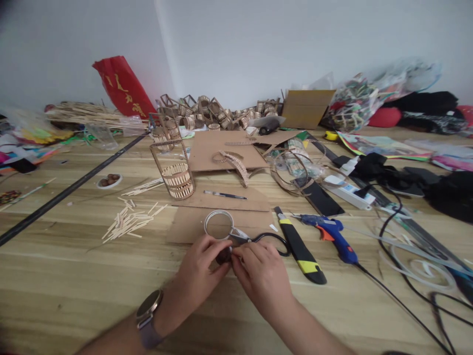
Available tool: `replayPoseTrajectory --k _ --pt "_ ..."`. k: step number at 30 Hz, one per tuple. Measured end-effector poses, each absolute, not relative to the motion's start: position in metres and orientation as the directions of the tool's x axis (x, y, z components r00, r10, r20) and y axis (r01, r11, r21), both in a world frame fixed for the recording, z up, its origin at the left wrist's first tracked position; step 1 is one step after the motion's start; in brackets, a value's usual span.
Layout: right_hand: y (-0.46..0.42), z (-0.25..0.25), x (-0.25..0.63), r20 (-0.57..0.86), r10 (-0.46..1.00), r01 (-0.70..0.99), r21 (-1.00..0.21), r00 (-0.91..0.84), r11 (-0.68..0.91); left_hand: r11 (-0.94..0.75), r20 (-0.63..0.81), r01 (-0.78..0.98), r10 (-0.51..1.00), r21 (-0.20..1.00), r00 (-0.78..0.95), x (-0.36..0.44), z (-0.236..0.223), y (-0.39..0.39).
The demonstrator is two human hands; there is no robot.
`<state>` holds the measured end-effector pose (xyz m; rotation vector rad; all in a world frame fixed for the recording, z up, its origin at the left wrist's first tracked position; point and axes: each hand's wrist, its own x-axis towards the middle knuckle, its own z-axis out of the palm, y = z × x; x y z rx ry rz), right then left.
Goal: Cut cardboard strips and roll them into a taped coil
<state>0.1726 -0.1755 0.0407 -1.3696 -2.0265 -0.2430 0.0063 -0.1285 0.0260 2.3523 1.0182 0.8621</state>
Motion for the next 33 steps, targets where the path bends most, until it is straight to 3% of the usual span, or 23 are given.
replayPoseTrajectory --k 11,17,28,33 --pt "-0.175 0.042 0.177 0.561 0.789 0.885 -0.199 -0.249 0.421 -0.688 0.383 0.462 0.709 0.559 0.592 0.007 0.026 -0.130" --pt "-0.176 0.032 0.173 0.623 0.772 0.872 -0.300 -0.127 0.386 -0.659 0.350 0.508 0.739 0.554 0.576 0.006 0.026 -0.130" --pt "-0.176 0.027 0.167 0.677 0.728 0.905 -0.233 -0.111 0.355 -0.637 0.283 0.577 0.758 0.511 0.588 0.009 0.031 -0.136" --pt "-0.177 0.029 0.165 0.663 0.742 0.877 -0.294 -0.099 0.379 -0.659 0.266 0.564 0.735 0.498 0.624 0.010 0.034 -0.137"
